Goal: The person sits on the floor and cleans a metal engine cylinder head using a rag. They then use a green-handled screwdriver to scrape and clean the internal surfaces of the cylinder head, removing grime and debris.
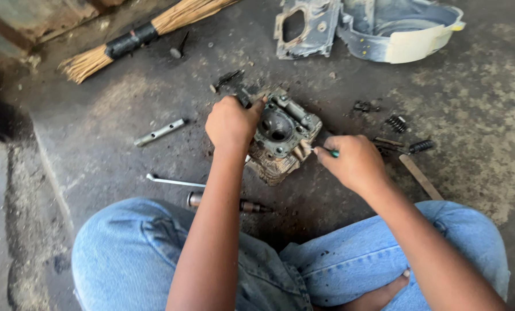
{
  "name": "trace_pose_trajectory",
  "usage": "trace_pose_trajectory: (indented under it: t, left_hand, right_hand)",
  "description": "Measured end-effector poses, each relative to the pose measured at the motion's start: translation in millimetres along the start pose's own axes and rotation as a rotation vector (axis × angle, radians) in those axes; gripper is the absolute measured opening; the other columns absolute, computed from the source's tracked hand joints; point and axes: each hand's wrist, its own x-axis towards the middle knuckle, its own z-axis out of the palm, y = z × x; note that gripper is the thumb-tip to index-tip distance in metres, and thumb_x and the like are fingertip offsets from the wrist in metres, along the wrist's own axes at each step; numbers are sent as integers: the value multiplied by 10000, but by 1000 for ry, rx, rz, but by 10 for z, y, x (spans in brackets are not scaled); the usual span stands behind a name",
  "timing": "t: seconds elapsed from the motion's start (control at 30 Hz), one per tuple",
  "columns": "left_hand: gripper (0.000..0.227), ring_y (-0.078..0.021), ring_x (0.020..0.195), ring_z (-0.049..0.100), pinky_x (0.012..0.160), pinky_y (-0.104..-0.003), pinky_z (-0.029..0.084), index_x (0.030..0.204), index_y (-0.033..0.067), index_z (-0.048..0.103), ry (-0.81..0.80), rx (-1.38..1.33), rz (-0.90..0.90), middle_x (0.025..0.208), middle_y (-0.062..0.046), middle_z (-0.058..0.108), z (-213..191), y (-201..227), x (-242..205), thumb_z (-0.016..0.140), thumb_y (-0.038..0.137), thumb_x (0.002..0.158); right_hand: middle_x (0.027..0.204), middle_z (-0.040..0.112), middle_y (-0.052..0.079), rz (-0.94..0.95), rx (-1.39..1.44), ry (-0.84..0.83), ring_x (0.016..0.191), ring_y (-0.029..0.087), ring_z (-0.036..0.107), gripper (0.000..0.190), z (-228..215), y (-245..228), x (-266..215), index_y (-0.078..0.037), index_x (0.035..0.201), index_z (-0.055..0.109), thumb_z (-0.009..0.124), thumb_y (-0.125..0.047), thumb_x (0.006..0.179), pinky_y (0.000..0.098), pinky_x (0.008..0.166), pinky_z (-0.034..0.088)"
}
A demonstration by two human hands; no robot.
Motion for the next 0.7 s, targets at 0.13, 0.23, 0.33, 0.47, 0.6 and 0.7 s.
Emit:
trace_pose_trajectory:
  t: [0.13,0.23,0.33,0.47,0.6,0.7]
  left_hand:
    - [705,-379,919,733,804,-456,578,948,6,737,11,-4,-12,986,-209,743,-16,7,13,771,685,762]
    - [699,-367,901,738,809,-449,579,907,8,741,-8,-8,-14,978,-199,744,-23,-15,2,770,690,757]
    - [684,-381,899,732,813,-455,576,903,9,741,-5,5,3,975,-211,743,-17,-4,-9,764,682,786]
    - [685,-372,888,735,802,-456,576,898,9,737,7,-12,-9,963,-207,742,-37,-9,6,775,679,760]
    - [694,-376,889,735,804,-457,577,896,8,738,-3,-4,-15,960,-210,742,-39,5,-3,770,688,761]
    - [691,-380,896,738,808,-455,580,904,13,744,1,13,-8,965,-217,741,-48,17,-7,768,689,765]
  right_hand:
    - [573,670,130,13,-96,-47,481,277,652,273,118,-86,-38,-66,860,763,686,-318,934,439,536,525]
    - [588,680,138,33,-52,-79,500,298,646,279,73,-46,-28,-72,870,757,687,-336,930,453,547,529]
    - [596,676,176,-38,-115,29,535,312,645,275,43,-50,-77,-66,856,764,710,-329,917,452,590,525]
    - [614,691,158,14,-139,-87,541,310,676,318,27,-87,-73,-48,826,750,687,-336,944,451,599,538]
    - [661,693,156,-21,16,3,523,302,680,286,-32,22,-70,-34,907,778,724,-314,879,452,561,533]
    - [617,718,158,205,-54,-173,518,337,662,271,39,62,-73,-93,1003,784,643,-323,973,485,531,513]
